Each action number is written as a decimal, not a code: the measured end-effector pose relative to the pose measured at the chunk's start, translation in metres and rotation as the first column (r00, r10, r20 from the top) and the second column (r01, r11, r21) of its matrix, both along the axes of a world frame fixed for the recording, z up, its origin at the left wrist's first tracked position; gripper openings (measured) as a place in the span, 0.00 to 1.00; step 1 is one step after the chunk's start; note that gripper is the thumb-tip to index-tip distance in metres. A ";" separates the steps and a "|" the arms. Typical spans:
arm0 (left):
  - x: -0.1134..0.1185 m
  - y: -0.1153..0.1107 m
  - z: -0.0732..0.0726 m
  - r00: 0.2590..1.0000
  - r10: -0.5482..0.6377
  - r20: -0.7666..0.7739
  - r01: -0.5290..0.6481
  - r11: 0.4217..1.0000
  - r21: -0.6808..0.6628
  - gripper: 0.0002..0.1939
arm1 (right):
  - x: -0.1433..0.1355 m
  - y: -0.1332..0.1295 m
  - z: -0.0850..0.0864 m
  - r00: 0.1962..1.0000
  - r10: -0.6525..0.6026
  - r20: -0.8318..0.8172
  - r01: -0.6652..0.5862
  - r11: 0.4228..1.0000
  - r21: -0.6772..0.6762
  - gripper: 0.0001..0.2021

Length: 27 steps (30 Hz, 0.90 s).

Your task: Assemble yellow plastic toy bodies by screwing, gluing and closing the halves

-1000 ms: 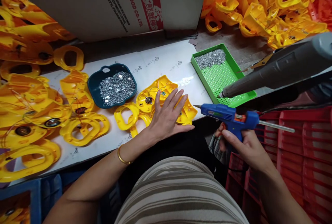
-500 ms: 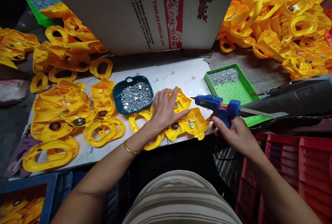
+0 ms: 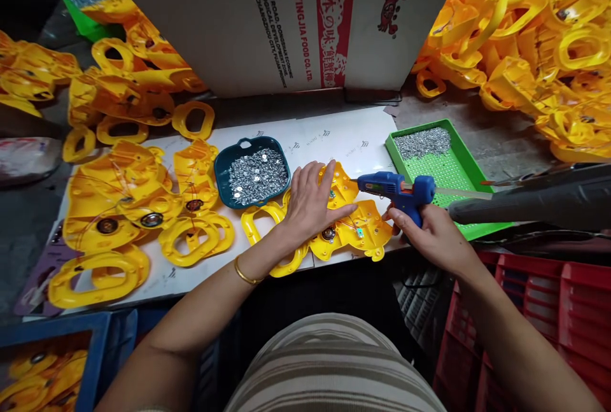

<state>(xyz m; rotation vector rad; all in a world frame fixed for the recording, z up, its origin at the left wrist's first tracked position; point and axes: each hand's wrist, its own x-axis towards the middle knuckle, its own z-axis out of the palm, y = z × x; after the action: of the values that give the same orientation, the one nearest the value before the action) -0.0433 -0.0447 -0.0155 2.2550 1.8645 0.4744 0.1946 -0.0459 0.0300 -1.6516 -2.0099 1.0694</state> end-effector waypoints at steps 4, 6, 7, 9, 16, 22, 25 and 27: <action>0.000 0.000 0.000 1.000 0.002 0.016 -0.002 1.000 0.002 0.48 | -0.002 0.001 0.000 0.997 0.009 0.079 -0.006 0.999 -0.047 0.24; 0.000 0.000 0.000 1.000 0.007 0.018 -0.007 1.000 -0.004 0.48 | -0.003 0.001 0.001 0.996 0.008 0.085 -0.006 0.999 -0.033 0.22; 0.000 0.000 -0.001 1.000 0.006 0.017 -0.006 1.000 -0.005 0.48 | -0.004 0.001 0.001 0.997 0.009 0.083 -0.007 1.000 -0.029 0.22; 0.000 0.000 -0.001 1.000 0.001 0.017 -0.001 1.000 0.000 0.48 | -0.004 0.000 0.002 0.997 0.014 0.080 -0.012 1.000 -0.025 0.21; 0.001 0.000 0.001 1.000 0.015 0.003 -0.015 1.000 -0.009 0.47 | -0.003 0.000 0.004 0.994 0.030 0.107 -0.028 0.999 -0.024 0.20; 0.001 0.000 0.001 1.000 0.004 0.019 -0.004 1.000 0.010 0.47 | -0.003 0.000 0.005 0.993 0.038 0.114 -0.037 0.999 -0.012 0.20; 0.001 0.000 0.000 1.000 0.010 0.024 -0.010 1.000 0.004 0.47 | -0.003 0.001 0.006 0.992 0.038 0.120 -0.040 0.999 0.012 0.20; 0.001 0.000 0.000 1.000 0.010 0.023 -0.010 1.000 0.002 0.47 | -0.003 0.002 0.006 0.991 0.036 0.132 -0.037 0.999 0.007 0.21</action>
<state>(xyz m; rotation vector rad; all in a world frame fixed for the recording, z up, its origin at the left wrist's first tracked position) -0.0423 -0.0446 -0.0160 2.2330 1.8655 0.5026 0.1921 -0.0441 0.0363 -1.7288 -2.1320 0.9850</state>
